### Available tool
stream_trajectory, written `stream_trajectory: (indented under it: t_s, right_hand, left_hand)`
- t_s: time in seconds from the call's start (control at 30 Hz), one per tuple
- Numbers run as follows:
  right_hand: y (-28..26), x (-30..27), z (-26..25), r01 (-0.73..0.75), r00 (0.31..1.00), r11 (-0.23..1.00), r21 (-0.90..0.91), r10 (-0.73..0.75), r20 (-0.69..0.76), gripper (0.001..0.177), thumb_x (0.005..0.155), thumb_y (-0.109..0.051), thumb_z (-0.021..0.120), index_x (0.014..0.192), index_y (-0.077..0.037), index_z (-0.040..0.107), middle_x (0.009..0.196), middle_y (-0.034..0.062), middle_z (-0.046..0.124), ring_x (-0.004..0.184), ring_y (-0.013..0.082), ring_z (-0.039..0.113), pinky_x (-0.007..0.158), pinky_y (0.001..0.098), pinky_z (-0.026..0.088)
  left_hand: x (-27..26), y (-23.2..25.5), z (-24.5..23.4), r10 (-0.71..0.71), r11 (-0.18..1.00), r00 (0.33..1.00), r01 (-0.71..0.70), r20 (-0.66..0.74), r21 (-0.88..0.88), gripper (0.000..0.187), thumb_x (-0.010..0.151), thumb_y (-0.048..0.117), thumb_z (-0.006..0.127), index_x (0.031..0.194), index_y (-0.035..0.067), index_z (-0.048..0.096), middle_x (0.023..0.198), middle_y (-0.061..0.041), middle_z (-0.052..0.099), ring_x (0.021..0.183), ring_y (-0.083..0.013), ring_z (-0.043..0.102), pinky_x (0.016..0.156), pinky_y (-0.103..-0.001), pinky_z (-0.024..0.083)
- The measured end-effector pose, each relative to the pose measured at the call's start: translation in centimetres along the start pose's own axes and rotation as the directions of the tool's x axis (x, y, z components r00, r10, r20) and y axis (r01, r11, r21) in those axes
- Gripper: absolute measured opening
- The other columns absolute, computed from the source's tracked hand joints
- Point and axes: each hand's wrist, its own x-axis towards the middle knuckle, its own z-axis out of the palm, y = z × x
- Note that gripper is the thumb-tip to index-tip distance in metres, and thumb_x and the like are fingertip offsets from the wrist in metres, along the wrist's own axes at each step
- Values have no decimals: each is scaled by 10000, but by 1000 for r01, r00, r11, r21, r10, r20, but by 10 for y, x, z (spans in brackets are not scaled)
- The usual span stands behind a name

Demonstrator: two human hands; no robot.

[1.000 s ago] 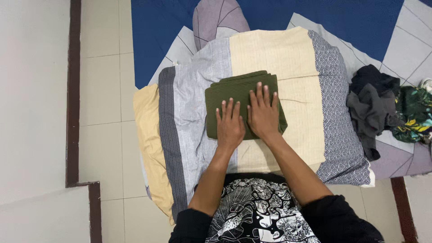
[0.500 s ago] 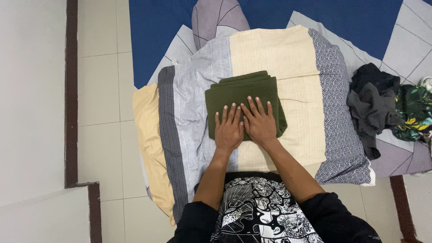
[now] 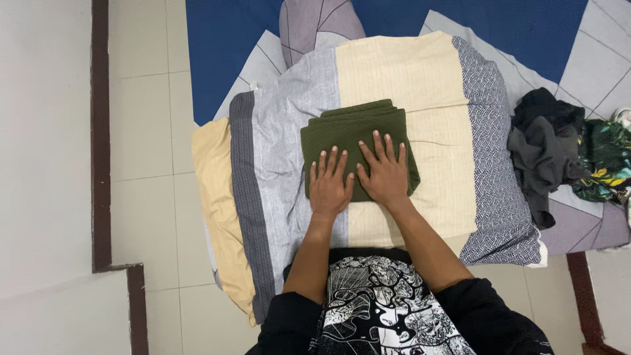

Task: The person picks up a pair of shorts from a bed, spreads them out flat, and folds them into a rectangular shape before placing them on a shelf in a closet.

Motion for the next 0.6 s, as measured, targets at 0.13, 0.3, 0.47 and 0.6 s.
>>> stream_trajectory:
  t_s: [0.13, 0.3, 0.47, 0.6]
  right_hand:
    - [0, 0, 2, 0, 1000, 1000, -14, 0, 19, 581, 992, -466, 521, 1519, -220, 533, 1674, 143, 332, 1524, 380, 312, 1211, 650, 193]
    - [1, 1, 3, -3, 1000, 1000, -5, 3, 6, 595, 1000, -471, 521, 1534, -209, 513, 1678, 159, 311, 1531, 375, 307, 1218, 644, 190]
    - [2, 2, 5, -32, 999, 999, 0, 32, 3, 624, 1015, -482, 518, 1571, -202, 481, 1701, 150, 271, 1542, 389, 283, 1234, 623, 182]
    - [1, 4, 4, -74, 997, 997, 8, 74, 25, 660, 997, -501, 528, 1573, -185, 469, 1699, 174, 245, 1538, 423, 260, 1237, 598, 185]
  left_hand:
    - [-4, -2, -1, -20, 999, 999, 21, -28, 30, 582, 1007, 410, 506, 1538, 173, 492, 1631, -106, 408, 1521, -361, 342, 1228, -583, 240]
    - [-2, -4, -5, -47, 998, 998, 46, 28, 44, 580, 1014, 446, 506, 1543, 211, 473, 1638, -91, 391, 1519, -359, 305, 1221, -594, 195]
    - [1, -5, -11, -105, 994, 989, 103, 105, 20, 642, 996, 492, 502, 1577, 241, 398, 1669, -88, 318, 1543, -351, 230, 1230, -588, 143]
    - [-1, -11, -17, -236, 972, 954, 231, 182, 49, 685, 990, 533, 485, 1600, 258, 338, 1679, -154, 243, 1553, -321, 204, 1198, -650, 86]
